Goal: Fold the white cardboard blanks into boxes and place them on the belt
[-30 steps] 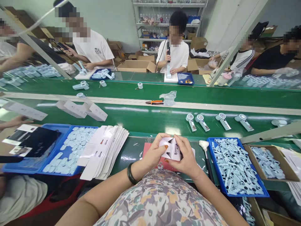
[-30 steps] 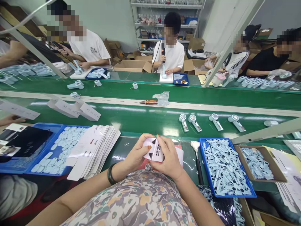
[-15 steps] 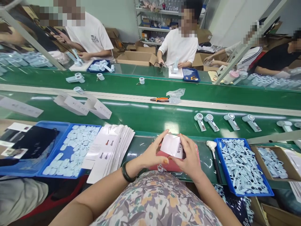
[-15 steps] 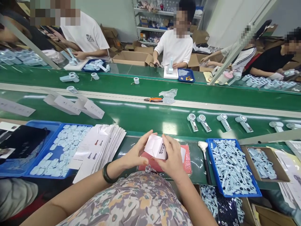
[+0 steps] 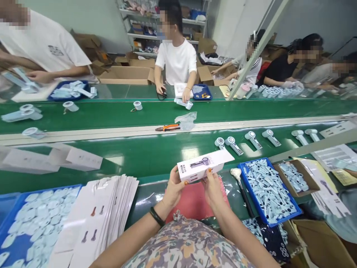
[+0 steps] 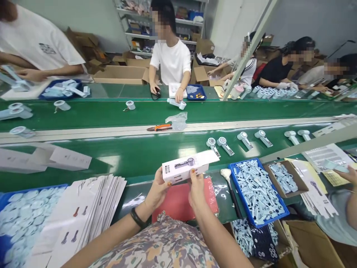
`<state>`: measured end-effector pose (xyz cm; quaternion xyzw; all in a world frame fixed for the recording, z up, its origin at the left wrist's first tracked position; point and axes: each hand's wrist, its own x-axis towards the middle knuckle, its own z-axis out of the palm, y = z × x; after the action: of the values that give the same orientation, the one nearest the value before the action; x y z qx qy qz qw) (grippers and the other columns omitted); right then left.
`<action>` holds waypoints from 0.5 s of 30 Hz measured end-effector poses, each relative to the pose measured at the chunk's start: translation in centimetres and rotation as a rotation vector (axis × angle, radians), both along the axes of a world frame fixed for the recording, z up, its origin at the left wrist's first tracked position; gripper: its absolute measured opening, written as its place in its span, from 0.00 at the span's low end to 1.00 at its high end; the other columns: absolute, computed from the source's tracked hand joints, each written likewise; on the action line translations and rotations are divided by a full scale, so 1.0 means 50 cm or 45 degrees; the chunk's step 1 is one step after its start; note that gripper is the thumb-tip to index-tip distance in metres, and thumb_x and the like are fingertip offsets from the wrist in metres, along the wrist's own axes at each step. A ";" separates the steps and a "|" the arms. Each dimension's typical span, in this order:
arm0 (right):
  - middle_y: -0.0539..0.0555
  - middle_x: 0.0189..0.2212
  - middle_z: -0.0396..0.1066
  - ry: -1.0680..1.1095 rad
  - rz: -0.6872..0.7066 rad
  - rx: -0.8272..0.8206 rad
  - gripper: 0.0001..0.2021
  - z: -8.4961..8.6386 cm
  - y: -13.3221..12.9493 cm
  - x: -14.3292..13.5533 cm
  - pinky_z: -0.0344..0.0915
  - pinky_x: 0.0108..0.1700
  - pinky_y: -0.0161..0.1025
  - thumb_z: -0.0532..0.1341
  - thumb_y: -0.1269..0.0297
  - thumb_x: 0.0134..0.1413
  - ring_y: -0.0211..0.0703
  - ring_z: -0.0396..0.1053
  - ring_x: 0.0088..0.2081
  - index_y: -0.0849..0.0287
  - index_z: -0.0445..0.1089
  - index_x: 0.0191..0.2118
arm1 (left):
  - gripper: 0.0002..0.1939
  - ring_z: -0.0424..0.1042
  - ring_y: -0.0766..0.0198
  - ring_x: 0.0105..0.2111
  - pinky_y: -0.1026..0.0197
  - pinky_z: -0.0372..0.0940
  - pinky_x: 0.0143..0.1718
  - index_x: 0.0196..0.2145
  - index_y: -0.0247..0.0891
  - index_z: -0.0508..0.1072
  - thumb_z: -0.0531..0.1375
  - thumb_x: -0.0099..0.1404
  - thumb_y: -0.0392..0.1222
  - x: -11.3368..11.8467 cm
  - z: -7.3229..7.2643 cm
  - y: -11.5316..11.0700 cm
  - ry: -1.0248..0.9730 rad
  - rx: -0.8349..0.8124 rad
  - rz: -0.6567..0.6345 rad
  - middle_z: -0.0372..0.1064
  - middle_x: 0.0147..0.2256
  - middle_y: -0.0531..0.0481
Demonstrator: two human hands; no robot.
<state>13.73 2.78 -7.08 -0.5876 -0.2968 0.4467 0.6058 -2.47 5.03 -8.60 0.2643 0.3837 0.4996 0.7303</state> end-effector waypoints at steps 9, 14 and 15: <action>0.63 0.59 0.73 0.217 -0.125 -0.009 0.41 -0.039 0.108 0.073 0.69 0.62 0.57 0.74 0.48 0.48 0.54 0.74 0.58 0.54 0.60 0.65 | 0.39 0.74 0.47 0.57 0.44 0.73 0.55 0.61 0.49 0.66 0.73 0.57 0.59 0.047 -0.039 0.102 -0.062 -0.321 -0.239 0.70 0.60 0.41; 0.72 0.67 0.61 -0.339 -0.337 -0.009 0.55 -0.083 0.223 0.162 0.68 0.62 0.55 0.74 0.48 0.44 0.56 0.70 0.61 0.60 0.47 0.72 | 0.44 0.70 0.43 0.62 0.37 0.68 0.60 0.70 0.50 0.57 0.68 0.62 0.62 -0.061 -0.030 0.114 0.751 0.027 -0.153 0.65 0.64 0.35; 0.73 0.68 0.59 -0.453 -0.358 -0.055 0.55 -0.096 0.244 0.175 0.67 0.64 0.56 0.74 0.48 0.44 0.57 0.68 0.62 0.61 0.47 0.72 | 0.42 0.67 0.42 0.64 0.36 0.64 0.63 0.69 0.48 0.60 0.66 0.63 0.63 -0.115 -0.024 0.106 1.012 0.210 -0.090 0.65 0.63 0.36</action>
<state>22.49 14.96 -11.88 -0.7054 -0.3045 0.2535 0.5877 -8.22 10.31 -9.83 0.5074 0.5854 0.3622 0.5182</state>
